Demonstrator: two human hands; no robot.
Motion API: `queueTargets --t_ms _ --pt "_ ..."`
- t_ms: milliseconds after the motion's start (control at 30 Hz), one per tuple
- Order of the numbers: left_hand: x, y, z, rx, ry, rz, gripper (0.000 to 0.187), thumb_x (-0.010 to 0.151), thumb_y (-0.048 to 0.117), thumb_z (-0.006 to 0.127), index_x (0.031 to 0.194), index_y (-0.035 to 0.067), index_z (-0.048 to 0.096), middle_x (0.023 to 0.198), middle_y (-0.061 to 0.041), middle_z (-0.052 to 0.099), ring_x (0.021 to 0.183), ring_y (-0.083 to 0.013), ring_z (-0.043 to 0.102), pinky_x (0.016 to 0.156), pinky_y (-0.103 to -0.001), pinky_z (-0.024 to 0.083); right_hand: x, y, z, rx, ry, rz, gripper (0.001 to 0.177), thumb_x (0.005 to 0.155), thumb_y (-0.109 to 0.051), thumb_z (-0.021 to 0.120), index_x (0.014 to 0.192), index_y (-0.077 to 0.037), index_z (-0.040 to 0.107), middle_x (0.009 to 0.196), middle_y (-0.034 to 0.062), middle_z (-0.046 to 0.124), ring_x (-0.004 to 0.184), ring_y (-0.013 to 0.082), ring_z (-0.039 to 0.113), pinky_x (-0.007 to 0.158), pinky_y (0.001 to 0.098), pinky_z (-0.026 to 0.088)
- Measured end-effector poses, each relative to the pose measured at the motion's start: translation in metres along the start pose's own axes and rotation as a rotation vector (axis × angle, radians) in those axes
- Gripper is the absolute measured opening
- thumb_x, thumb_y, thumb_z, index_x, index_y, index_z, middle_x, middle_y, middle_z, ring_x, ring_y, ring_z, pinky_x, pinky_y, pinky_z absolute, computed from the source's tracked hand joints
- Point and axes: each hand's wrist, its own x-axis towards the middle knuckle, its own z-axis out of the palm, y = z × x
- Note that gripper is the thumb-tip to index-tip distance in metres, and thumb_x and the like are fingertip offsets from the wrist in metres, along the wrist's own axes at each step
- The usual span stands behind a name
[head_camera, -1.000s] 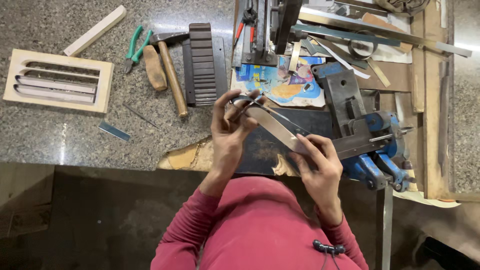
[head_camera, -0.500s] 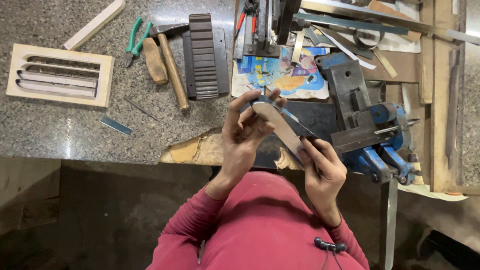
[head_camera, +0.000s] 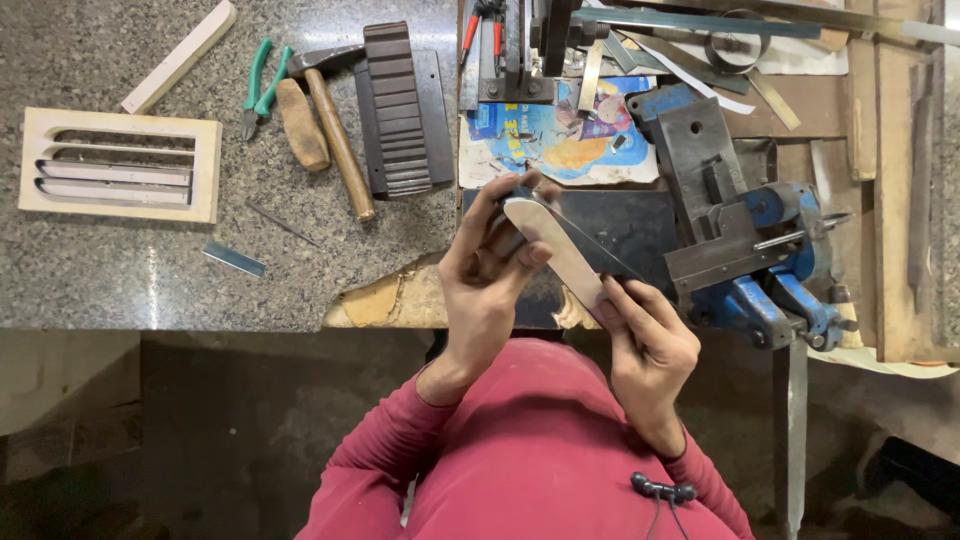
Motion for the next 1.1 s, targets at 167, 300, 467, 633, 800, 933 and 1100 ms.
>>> queueTargets --t_ms 167,300,467,633,800,933,1100 --pt "0.004 0.001 0.0 -0.059 0.015 -0.024 0.059 0.102 -0.016 0.063 0.155 0.004 0.045 0.151 -0.014 0.059 0.137 -0.024 0.061 0.117 -0.038 0.056 0.002 -0.001 0.001 -0.072 -0.027 -0.023 0.026 0.092 0.009 0.073 0.118 0.004 0.073 0.103 0.013 0.072 0.085 0.0168 0.069 0.076 0.0225 0.052" --pt "0.002 0.0 -0.002 -0.073 0.047 -0.055 0.06 0.101 -0.015 0.064 0.154 0.004 0.044 0.15 -0.015 0.059 0.14 -0.0242 0.06 0.117 -0.038 0.053 0.003 -0.003 0.005 -0.052 -0.011 0.04 0.023 0.091 0.013 0.07 0.114 0.006 0.073 0.102 0.0131 0.073 0.083 0.0163 0.07 0.073 0.0229 0.053" --pt "0.002 -0.005 -0.003 -0.032 0.081 -0.043 0.06 0.102 -0.012 0.065 0.155 0.003 0.043 0.147 -0.018 0.061 0.138 -0.0254 0.061 0.118 -0.038 0.051 0.009 -0.009 0.007 0.001 -0.037 0.056 0.026 0.091 0.017 0.066 0.115 0.007 0.071 0.106 0.0141 0.073 0.092 0.0186 0.073 0.082 0.0261 0.058" --pt "0.004 -0.007 -0.005 -0.079 0.079 -0.044 0.06 0.101 -0.01 0.066 0.155 0.004 0.043 0.147 -0.018 0.062 0.131 -0.0247 0.064 0.115 -0.039 0.053 0.008 -0.004 0.005 -0.001 -0.053 0.054 0.025 0.091 0.016 0.067 0.113 0.007 0.072 0.102 0.0141 0.072 0.089 0.0189 0.073 0.08 0.025 0.056" --pt "0.008 -0.008 -0.002 -0.132 0.061 -0.062 0.06 0.101 -0.011 0.066 0.155 0.003 0.044 0.146 -0.019 0.062 0.126 -0.0263 0.067 0.11 -0.04 0.057 0.004 0.005 0.002 -0.004 -0.035 0.067 0.023 0.091 0.014 0.068 0.113 0.006 0.073 0.1 0.0138 0.073 0.085 0.0182 0.071 0.077 0.0242 0.054" --pt "0.007 -0.006 0.002 -0.108 0.057 -0.075 0.059 0.101 -0.01 0.065 0.154 0.005 0.043 0.147 -0.017 0.061 0.133 -0.0255 0.064 0.112 -0.041 0.058 0.003 0.006 -0.002 -0.006 -0.024 0.001 0.025 0.093 0.013 0.069 0.116 0.005 0.072 0.106 0.0147 0.073 0.093 0.0194 0.073 0.084 0.0257 0.055" --pt "0.015 -0.009 -0.003 -0.047 0.04 -0.09 0.059 0.101 -0.01 0.066 0.155 0.004 0.044 0.151 -0.018 0.059 0.133 -0.0282 0.062 0.114 -0.041 0.055 0.006 0.008 0.003 -0.01 -0.027 0.099 0.025 0.092 0.012 0.071 0.115 0.004 0.074 0.102 0.0142 0.073 0.085 0.0181 0.071 0.076 0.0243 0.054"
